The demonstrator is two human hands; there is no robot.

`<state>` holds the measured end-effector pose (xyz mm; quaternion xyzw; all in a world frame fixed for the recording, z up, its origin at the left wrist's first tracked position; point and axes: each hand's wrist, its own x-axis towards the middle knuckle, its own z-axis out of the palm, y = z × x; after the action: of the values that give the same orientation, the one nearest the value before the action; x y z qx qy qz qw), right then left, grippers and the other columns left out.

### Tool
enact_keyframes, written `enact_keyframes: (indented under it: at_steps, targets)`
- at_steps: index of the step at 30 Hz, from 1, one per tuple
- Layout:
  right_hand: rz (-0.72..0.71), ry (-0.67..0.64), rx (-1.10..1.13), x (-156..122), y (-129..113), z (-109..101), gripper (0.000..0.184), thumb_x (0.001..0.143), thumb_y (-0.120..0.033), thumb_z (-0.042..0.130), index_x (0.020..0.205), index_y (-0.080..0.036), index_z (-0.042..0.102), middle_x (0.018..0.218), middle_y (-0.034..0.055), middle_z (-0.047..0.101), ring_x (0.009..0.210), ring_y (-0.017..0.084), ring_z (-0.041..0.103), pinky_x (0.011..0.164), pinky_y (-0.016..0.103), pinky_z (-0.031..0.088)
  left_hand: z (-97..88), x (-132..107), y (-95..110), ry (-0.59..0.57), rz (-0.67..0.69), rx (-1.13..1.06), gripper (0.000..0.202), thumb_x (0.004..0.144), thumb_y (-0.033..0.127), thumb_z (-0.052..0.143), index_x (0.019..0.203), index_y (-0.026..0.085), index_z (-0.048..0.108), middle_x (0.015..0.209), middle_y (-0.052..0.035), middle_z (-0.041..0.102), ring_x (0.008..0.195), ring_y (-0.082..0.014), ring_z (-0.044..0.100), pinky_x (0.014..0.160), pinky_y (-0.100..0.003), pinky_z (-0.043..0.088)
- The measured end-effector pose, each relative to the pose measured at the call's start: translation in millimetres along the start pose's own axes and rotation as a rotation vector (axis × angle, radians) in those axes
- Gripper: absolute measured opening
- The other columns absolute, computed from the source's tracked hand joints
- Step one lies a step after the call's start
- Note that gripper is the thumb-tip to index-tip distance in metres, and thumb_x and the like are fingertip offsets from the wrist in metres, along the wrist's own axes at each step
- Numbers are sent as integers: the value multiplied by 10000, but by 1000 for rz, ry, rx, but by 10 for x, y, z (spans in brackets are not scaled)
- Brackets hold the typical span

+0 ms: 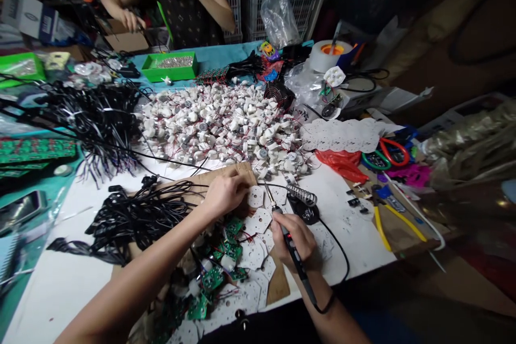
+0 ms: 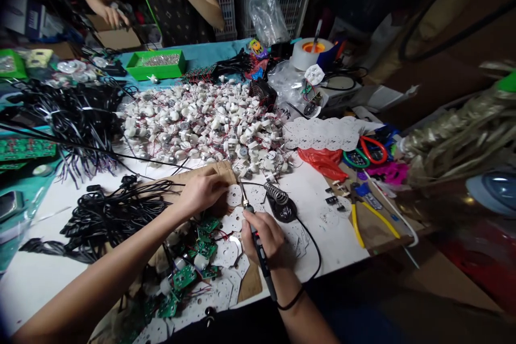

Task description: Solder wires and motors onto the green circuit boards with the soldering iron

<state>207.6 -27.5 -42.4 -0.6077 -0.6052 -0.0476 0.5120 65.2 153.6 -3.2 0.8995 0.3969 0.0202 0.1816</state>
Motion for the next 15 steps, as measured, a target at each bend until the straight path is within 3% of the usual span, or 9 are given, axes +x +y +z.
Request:
enact_keyframes:
  at_steps: [4,9,12,15]
  targets:
    - [-30,65,-6,-23,15,-33,347,969,-76,612,1279,-228,642,936,65,755,800,204,746,706,340,678,38,203,226,77,64,73,201,954,289,613,1053,162,735,1040,-122,670,892,-243,663,759,-336,499]
    - [-54,86,-39,-125,117,-55,370,969,-69,621,1289,-255,637,972,56,774,830,215,763,731,353,683,219,513,459,16,0,147,232,934,343,642,984,131,722,1124,-180,641,948,-299,678,790,-384,513]
    - [-34,132,-31,-176,176,-55,375,964,-77,639,1290,-261,649,999,56,777,850,215,767,747,348,680,237,569,468,13,-25,80,186,914,325,655,956,152,707,1184,-165,639,954,-275,677,766,-352,506]
    - [-27,167,-3,-181,190,-45,366,961,-77,642,1280,-255,659,991,56,776,833,212,767,743,341,676,163,500,365,85,-16,-144,119,851,234,674,952,172,656,1080,-99,658,914,-217,653,778,-308,495]
